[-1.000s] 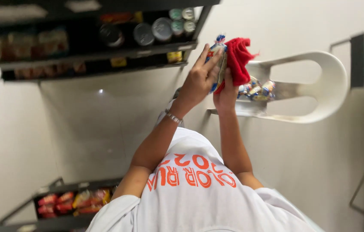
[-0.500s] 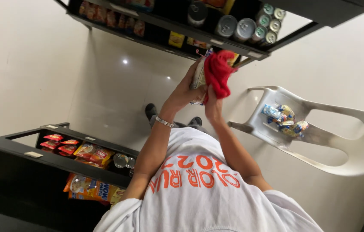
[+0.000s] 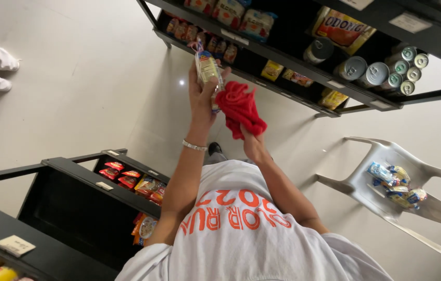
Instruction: The recorder wipes down packaged food items with a red cloth and places them onto shelves in a grocery store.
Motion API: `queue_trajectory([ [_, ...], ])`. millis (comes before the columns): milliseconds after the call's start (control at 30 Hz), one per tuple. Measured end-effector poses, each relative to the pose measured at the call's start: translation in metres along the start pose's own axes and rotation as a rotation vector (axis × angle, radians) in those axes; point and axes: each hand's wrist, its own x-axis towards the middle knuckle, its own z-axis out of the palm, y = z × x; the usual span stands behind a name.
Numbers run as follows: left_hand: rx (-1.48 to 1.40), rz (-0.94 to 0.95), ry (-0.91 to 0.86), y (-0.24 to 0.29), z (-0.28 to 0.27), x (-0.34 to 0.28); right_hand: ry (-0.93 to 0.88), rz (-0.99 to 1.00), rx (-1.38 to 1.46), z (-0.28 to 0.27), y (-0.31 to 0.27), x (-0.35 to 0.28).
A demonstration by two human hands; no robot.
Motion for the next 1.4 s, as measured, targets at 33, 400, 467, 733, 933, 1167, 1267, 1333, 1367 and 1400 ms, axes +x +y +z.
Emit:
queue_trajectory([
  [33,-0.004,-0.004,0.003,0.011,-0.002,0.006,0.002,0.005,-0.005,-0.005,0.041,0.003],
  [400,0.854,0.251,-0.096,0.045,0.018,0.022,0.107,-0.831,-0.898,0.034,0.005,0.08],
  [467,0.908,0.282,-0.081,0.061,0.022,0.026,0.055,-0.83,-0.859,0.042,-0.003,0.094],
  [733,1.038,0.353,0.063,0.066,-0.029,0.031,0.057,0.025,-0.186,0.075,0.046,0.174],
  [933,0.188,0.292,0.646,0.074,-0.086,0.063,0.03,0.265,0.034,0.155,0.083,0.155],
  [1167,0.764,0.36,0.633,0.119,-0.198,0.113,-0.149,0.201,0.066,0.254,0.123,0.154],
  [1267,0.876,0.366,0.362,0.123,-0.189,0.122,-0.025,-0.094,0.083,0.266,0.094,0.183],
  [1333,0.88,0.365,0.189,0.117,-0.179,0.124,0.101,-0.294,-0.011,0.254,0.083,0.197],
  [1367,0.834,0.28,0.063,0.108,-0.177,0.125,0.169,-0.299,0.014,0.241,0.088,0.201],
  [1400,0.787,0.194,-0.062,0.099,-0.175,0.125,0.237,-0.305,0.04,0.228,0.094,0.203],
])
